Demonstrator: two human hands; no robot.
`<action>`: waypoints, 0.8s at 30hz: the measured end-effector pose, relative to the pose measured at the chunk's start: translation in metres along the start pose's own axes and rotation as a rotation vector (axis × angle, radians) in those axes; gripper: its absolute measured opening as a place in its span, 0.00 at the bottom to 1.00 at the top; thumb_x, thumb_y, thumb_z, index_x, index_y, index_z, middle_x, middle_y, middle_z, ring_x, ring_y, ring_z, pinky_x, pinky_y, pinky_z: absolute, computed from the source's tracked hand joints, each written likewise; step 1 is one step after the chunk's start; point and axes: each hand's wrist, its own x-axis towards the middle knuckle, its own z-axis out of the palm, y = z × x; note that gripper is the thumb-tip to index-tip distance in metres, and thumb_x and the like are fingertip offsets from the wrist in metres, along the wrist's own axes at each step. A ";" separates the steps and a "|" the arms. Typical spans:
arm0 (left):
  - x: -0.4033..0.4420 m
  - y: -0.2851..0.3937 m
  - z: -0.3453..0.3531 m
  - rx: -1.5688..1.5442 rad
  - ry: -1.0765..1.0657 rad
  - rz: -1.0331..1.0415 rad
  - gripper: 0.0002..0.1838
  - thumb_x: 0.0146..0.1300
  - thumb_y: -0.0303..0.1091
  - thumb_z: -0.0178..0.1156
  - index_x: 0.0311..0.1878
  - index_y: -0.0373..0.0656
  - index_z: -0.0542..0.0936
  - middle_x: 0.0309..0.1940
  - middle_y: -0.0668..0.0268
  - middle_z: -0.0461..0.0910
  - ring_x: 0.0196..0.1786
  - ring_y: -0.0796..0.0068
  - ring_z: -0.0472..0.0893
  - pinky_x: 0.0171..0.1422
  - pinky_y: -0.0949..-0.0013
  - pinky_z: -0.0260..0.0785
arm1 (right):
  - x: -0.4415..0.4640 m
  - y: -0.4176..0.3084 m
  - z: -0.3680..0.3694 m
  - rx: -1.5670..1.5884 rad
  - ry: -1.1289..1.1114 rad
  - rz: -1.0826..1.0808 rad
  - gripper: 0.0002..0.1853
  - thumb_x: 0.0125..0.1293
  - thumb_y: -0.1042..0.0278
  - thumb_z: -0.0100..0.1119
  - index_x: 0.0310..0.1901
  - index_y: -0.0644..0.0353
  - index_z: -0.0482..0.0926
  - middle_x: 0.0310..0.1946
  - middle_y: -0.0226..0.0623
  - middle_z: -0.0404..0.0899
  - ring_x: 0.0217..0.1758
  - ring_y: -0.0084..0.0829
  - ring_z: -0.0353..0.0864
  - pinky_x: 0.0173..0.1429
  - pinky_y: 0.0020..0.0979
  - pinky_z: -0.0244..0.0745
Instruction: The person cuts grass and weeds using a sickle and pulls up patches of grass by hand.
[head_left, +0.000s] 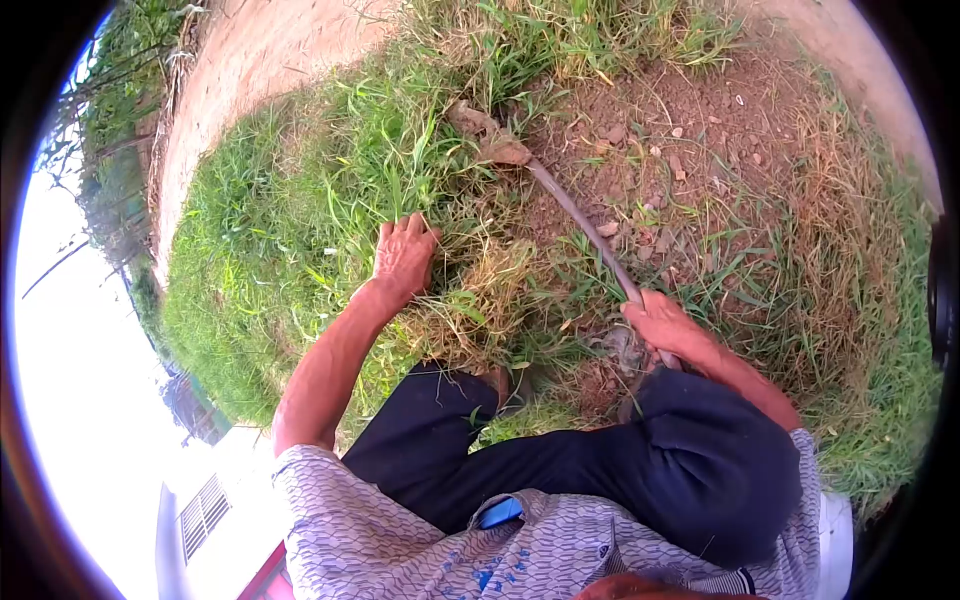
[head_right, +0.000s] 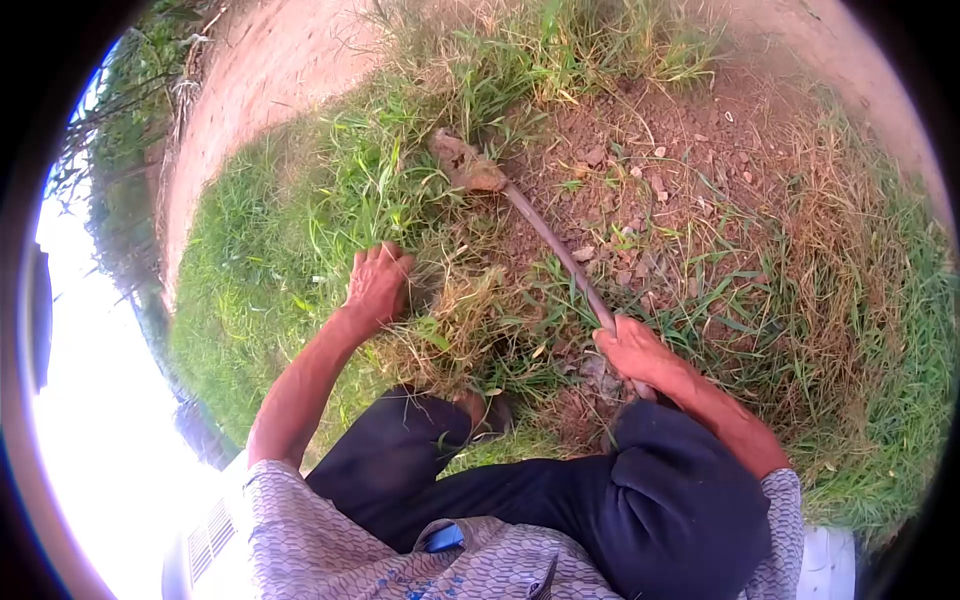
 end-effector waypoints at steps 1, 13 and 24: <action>0.010 0.003 -0.001 0.055 0.026 0.028 0.17 0.57 0.26 0.58 0.52 0.43 0.76 0.51 0.54 0.73 0.57 0.56 0.73 0.65 0.49 0.60 | -0.004 0.007 0.000 -0.084 -0.040 -0.042 0.23 0.67 0.49 0.48 0.38 0.68 0.70 0.23 0.45 0.72 0.27 0.38 0.77 0.37 0.43 0.72; 0.087 0.049 0.013 -0.083 -0.062 0.268 0.48 0.55 0.33 0.61 0.77 0.51 0.46 0.70 0.50 0.61 0.71 0.56 0.65 0.73 0.51 0.54 | -0.130 0.094 -0.036 -0.111 0.036 0.077 0.23 0.62 0.48 0.60 0.40 0.64 0.73 0.31 0.49 0.76 0.36 0.41 0.76 0.43 0.41 0.70; 0.038 0.003 0.119 -0.181 -0.296 0.377 0.21 0.67 0.48 0.49 0.32 0.39 0.81 0.33 0.53 0.83 0.40 0.57 0.83 0.44 0.54 0.76 | -0.063 0.044 -0.027 0.089 0.335 -0.132 0.16 0.65 0.57 0.55 0.37 0.64 0.71 0.22 0.36 0.70 0.23 0.29 0.71 0.29 0.35 0.69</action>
